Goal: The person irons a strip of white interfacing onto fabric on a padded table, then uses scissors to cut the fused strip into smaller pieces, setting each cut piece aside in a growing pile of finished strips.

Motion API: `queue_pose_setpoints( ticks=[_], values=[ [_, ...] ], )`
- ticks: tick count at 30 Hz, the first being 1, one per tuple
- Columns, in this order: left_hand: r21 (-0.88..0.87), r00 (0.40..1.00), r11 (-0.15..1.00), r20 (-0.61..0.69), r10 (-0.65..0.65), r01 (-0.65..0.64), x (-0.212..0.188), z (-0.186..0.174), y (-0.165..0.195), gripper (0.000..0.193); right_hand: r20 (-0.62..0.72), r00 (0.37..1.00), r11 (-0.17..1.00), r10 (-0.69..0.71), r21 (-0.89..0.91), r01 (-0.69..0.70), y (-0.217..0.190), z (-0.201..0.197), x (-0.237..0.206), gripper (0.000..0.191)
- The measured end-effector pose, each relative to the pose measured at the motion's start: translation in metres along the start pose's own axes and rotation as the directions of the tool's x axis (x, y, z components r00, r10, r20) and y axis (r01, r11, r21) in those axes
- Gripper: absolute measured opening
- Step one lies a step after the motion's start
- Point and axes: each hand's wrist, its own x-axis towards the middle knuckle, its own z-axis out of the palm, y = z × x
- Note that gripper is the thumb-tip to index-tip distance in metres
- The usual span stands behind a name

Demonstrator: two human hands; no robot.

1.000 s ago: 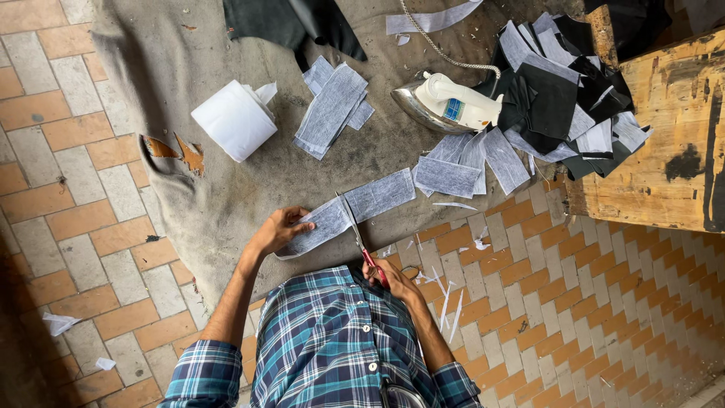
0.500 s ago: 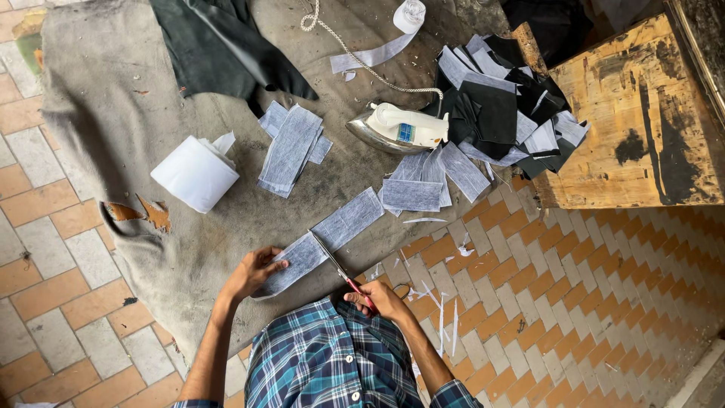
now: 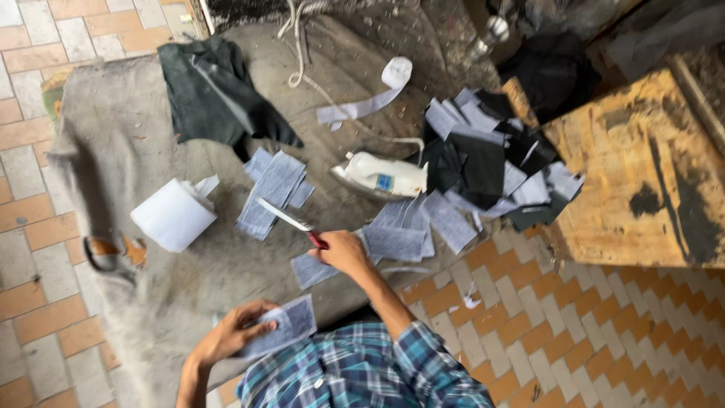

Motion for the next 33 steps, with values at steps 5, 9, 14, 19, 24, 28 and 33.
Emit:
queue_pose_setpoints(
  ticks=[5, 9, 14, 19, 24, 28, 33],
  values=[
    [0.098, 0.994, 0.994, -0.107, -0.030, 0.041, 0.025, 0.043, 0.025, 0.038, -0.235, 0.906, 0.923, -0.352, 0.072, 0.377, 0.005, -0.024, 0.036, 0.037],
    [0.121, 0.960, 0.992, -0.279, 0.010, 0.025, 0.039, 0.074, 0.031, 0.038, 0.368, 0.823, 0.758, -0.432, 0.643, 0.111, 0.013, -0.026, 0.003, 0.044],
    [0.021, 0.945, 0.995, -0.316, -0.081, 0.093, 0.052, 0.083, 0.008, 0.039, 0.470, 0.753, 0.832, -0.460, 0.525, 0.180, 0.058, -0.019, -0.034, 0.037],
    [0.211, 0.873, 0.958, -0.482, -0.070, 0.193, 0.046, 0.082, -0.012, 0.043, 0.389, 0.900, 0.909, -0.198, 0.415, 0.020, 0.095, -0.026, -0.050, 0.027],
    [0.319, 0.755, 0.936, -0.648, 0.099, 0.151, 0.083, 0.072, 0.010, 0.045, 0.090, 0.986, 0.965, -0.140, 0.237, 0.116, 0.081, -0.040, -0.023, 0.030],
    [0.562, 0.640, 0.768, -0.720, 0.270, 0.308, 0.103, 0.074, 0.039, 0.056, -0.122, 0.982, 0.986, -0.143, -0.102, 0.131, 0.055, -0.038, -0.016, 0.050],
    [0.724, 0.707, 0.569, -0.632, 0.319, 0.390, 0.105, 0.086, 0.068, 0.077, -0.085, 0.994, 0.979, -0.067, -0.196, 0.049, 0.039, -0.030, -0.027, 0.032]
  ],
)
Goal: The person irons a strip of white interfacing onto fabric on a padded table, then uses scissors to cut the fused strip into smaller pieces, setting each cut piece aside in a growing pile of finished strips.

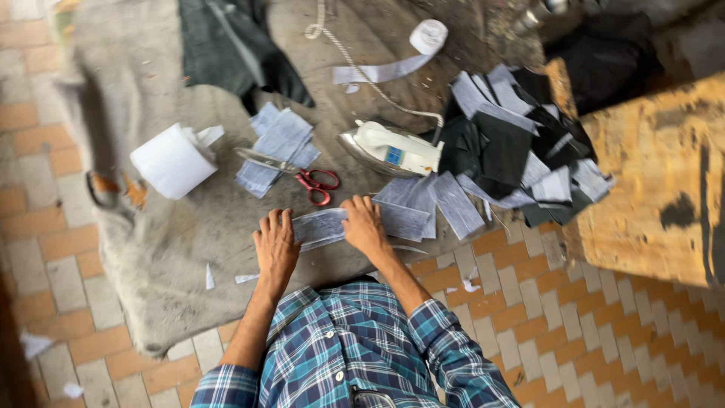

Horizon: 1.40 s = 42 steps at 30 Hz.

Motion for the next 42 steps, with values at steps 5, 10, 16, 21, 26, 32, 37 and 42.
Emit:
queue_pose_setpoints(
  ticks=[5, 10, 16, 21, 26, 32, 37, 42],
  values=[
    [-0.080, 0.962, 0.961, 0.040, 0.269, -0.266, 0.021, 0.004, 0.015, 0.086, -0.114, 0.976, 0.981, -0.187, 0.026, 0.191, 0.001, -0.013, -0.009, 0.019],
    [-0.512, 0.866, 0.843, 0.333, 0.373, -0.166, 0.041, 0.017, 0.018, 0.035, -0.015, 0.967, 0.808, -0.253, 0.547, 0.220, 0.021, -0.039, -0.034, 0.026],
    [-0.868, 0.914, 0.405, 0.375, 0.158, 0.286, 0.036, 0.028, 0.010, 0.036, -0.292, 0.955, 0.997, 0.046, 0.076, -0.025, 0.079, -0.041, -0.037, 0.060],
    [-0.846, 0.894, -0.291, 0.430, 0.125, 0.447, 0.031, 0.020, 0.017, 0.040, -0.184, 0.981, 0.967, 0.054, -0.236, -0.098, 0.088, -0.031, -0.036, 0.032],
    [-0.852, 0.939, -0.404, 0.338, 0.059, 0.332, 0.026, 0.002, 0.018, 0.043, 0.028, 0.988, 0.949, 0.150, 0.277, -0.152, 0.059, -0.070, -0.023, 0.034],
    [-0.986, 0.969, -0.014, 0.166, -0.184, 0.167, 0.018, 0.020, 0.002, 0.047, 0.211, 0.975, 0.584, -0.068, 0.801, -0.133, -0.035, -0.108, -0.009, 0.041],
    [-0.906, 0.914, -0.255, 0.381, -0.142, 0.338, 0.000, 0.038, -0.006, 0.056, -0.126, 0.989, 0.880, -0.080, 0.457, 0.130, -0.085, -0.080, 0.002, 0.054],
    [-0.934, 0.917, -0.075, 0.358, -0.174, 0.350, -0.020, 0.022, -0.017, 0.043, -0.140, 0.987, 0.910, 0.077, 0.413, -0.013, -0.013, -0.058, -0.011, 0.043]
  ],
)
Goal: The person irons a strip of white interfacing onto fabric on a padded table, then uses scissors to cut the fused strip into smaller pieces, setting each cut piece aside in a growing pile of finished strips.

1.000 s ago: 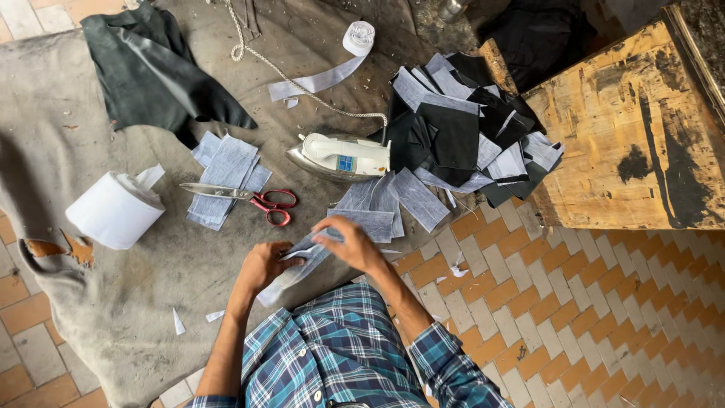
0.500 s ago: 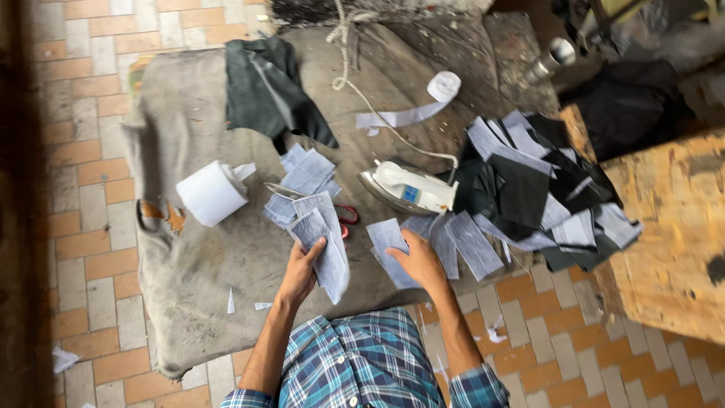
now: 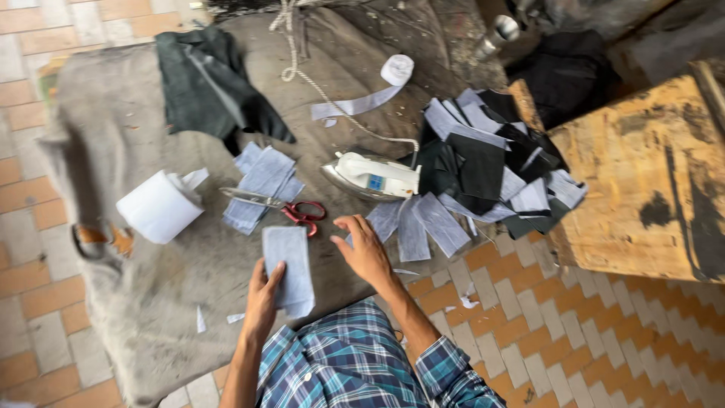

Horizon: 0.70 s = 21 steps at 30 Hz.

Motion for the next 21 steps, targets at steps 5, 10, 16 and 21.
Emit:
queue_pose_setpoints(
  ticks=[5, 10, 16, 21],
  values=[
    [0.048, 1.000, 0.999, 0.009, -0.014, 0.014, -0.007, -0.017, 0.017, 0.041, 0.103, 0.965, 0.843, -0.241, -0.471, 0.261, 0.077, -0.033, 0.005, 0.073],
    [0.132, 0.999, 0.990, -0.004, 0.048, -0.047, 0.005, -0.025, 0.022, 0.037, 0.347, 0.935, 0.796, 0.075, -0.585, 0.154, 0.054, -0.040, 0.013, 0.024],
    [0.256, 0.972, 0.941, -0.024, 0.234, -0.220, 0.023, -0.019, 0.021, 0.032, 0.221, 0.975, 0.999, -0.003, -0.036, 0.012, -0.013, -0.038, 0.013, 0.028],
    [0.208, 0.994, 0.974, -0.048, 0.103, -0.091, 0.011, -0.008, 0.024, 0.036, 0.137, 0.985, 0.934, -0.103, 0.354, 0.049, -0.053, 0.030, 0.011, 0.037]
  ],
)
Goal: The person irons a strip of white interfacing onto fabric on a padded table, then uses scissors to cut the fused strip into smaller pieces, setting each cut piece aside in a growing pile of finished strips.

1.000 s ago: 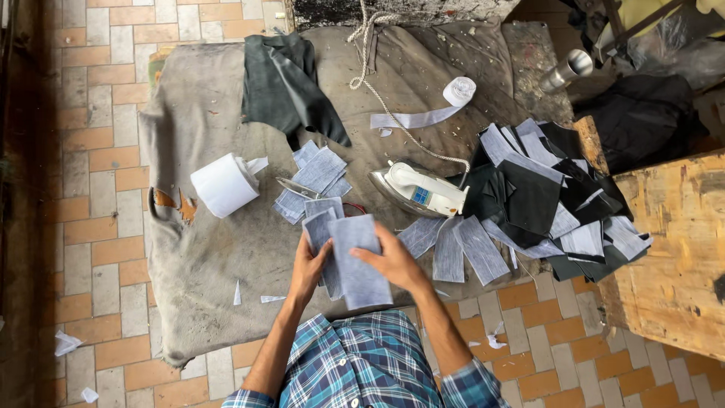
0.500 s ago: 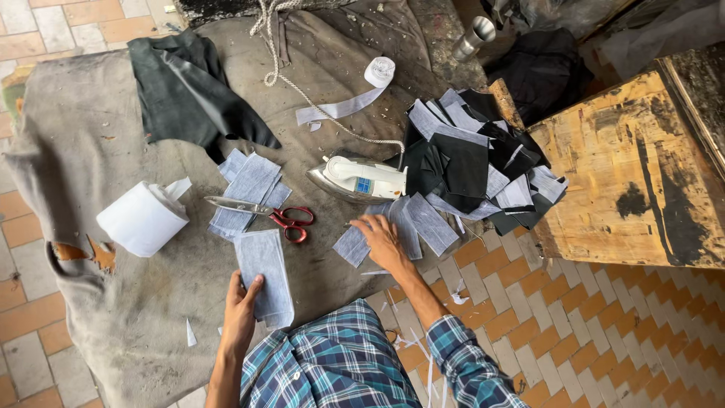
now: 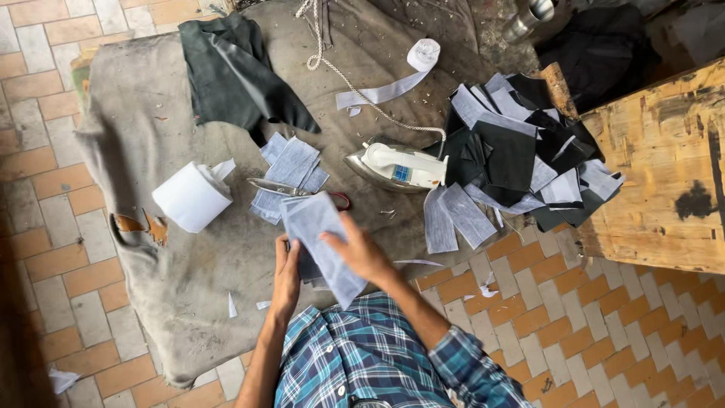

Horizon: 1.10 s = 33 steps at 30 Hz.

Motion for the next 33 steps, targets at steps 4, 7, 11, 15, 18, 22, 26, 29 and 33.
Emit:
queue_pose_setpoints(
  ticks=[4, 7, 11, 15, 18, 22, 26, 29, 33],
  values=[
    [0.042, 0.943, 0.943, 0.066, 0.327, -0.330, -0.004, 0.010, 0.005, 0.026, -0.049, 0.998, 0.989, -0.041, -0.144, 0.033, 0.012, 0.039, -0.003, 0.043],
    [-0.114, 0.997, 0.990, -0.031, 0.076, -0.079, -0.005, 0.007, 0.002, 0.030, -0.084, 0.989, 0.967, 0.122, -0.216, -0.138, 0.041, 0.003, -0.017, 0.041],
    [-0.211, 0.987, 0.974, -0.112, -0.111, 0.086, -0.011, -0.019, -0.011, 0.036, -0.446, 0.876, 0.761, 0.184, -0.499, -0.414, 0.097, -0.088, -0.030, 0.042],
    [-0.191, 0.981, 0.978, -0.157, -0.113, 0.082, -0.010, -0.029, -0.024, 0.041, -0.589, 0.798, 0.554, 0.128, -0.625, -0.551, 0.146, -0.143, -0.062, 0.071],
    [-0.241, 0.988, 0.968, -0.117, -0.098, 0.067, -0.008, -0.023, -0.025, 0.043, -0.623, 0.749, 0.665, 0.227, -0.463, -0.586, 0.174, -0.150, -0.071, 0.082],
    [-0.214, 0.989, 0.972, -0.081, -0.120, 0.101, -0.010, -0.015, -0.022, 0.042, -0.582, 0.705, 0.841, 0.405, -0.066, -0.537, 0.179, -0.153, -0.070, 0.084],
    [-0.061, 0.993, 0.997, -0.110, -0.047, 0.041, -0.006, -0.015, -0.029, 0.038, -0.348, 0.713, 0.792, 0.608, 0.197, -0.578, 0.140, -0.132, -0.069, 0.071],
    [-0.052, 0.995, 0.999, -0.099, 0.008, -0.013, -0.002, -0.011, -0.041, 0.033, -0.108, 0.822, 0.750, 0.560, 0.488, -0.447, 0.093, -0.089, -0.068, 0.058],
    [-0.127, 0.995, 0.987, -0.030, -0.099, 0.094, 0.000, -0.002, -0.045, 0.031, 0.067, 0.946, 0.822, 0.319, 0.478, -0.311, 0.049, -0.026, -0.053, 0.062]
  ],
)
